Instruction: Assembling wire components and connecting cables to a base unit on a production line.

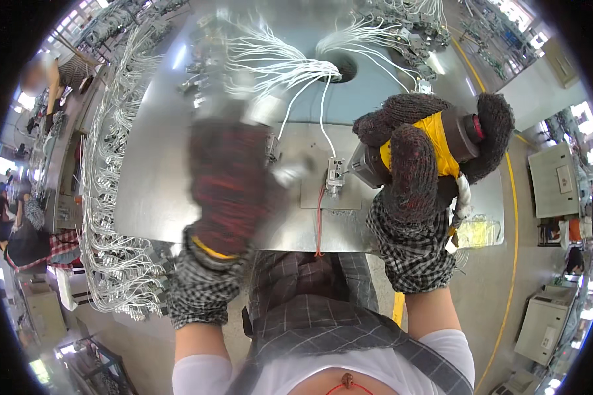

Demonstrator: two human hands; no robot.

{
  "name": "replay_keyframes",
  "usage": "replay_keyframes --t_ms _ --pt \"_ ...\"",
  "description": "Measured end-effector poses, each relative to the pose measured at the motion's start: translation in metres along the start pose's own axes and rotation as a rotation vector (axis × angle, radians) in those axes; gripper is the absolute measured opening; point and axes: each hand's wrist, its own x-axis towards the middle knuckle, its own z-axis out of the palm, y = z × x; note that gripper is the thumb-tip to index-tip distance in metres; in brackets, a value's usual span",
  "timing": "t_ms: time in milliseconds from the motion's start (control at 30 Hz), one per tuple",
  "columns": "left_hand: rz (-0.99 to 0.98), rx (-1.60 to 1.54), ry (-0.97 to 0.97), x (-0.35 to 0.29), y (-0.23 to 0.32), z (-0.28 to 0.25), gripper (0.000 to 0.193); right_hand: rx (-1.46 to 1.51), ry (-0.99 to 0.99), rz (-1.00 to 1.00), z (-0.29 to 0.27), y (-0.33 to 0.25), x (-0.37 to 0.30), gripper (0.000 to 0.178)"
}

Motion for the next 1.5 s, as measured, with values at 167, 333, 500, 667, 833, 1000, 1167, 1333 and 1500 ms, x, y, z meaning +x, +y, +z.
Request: replay_keyframes --t_ms 167,333,500,667,833,1000,1167,1333,1500 --pt "-0.106 -0.001 -0.141 -0.009 -0.081 0.002 0.049 0.480 0.060 0.073 0.015 0.008 0.004 0.067" --pt "-0.082 -0.096 -0.259 0.015 -0.043 -0.007 0.051 0.547 0.080 0.284 0.005 0.003 0.010 0.075" --pt "-0.195 -0.366 -0.386 -0.008 -0.017 0.001 0.049 0.211 0.086 0.065 0.017 0.006 0.007 0.073" --pt "-0.400 -0.902 -0.426 -0.009 -0.018 0.004 0.054 0.353 0.091 0.157 0.013 0.004 0.010 0.074" --pt "-0.466 -1.091 -0.376 -0.027 -0.005 0.023 0.053 0.154 0.081 -0.003 0.016 0.008 0.009 0.075" --pt "-0.037 -0.533 -0.297 -0.029 0.000 0.030 0.055 0.141 0.086 0.020 0.008 0.009 0.010 0.076" --pt "-0.191 -0.780 -0.296 -0.007 0.030 0.027 0.060 0.077 0.284 -0.065 -0.008 -0.005 0.031 0.069" --pt "-0.399 -0.939 -0.577 -0.005 0.013 0.028 0.065 0.114 0.235 0.026 -0.003 -0.007 0.019 0.074" --pt "-0.431 -0.992 -0.623 -0.018 0.003 0.044 0.064 0.137 0.185 0.032 -0.004 -0.006 0.018 0.073"
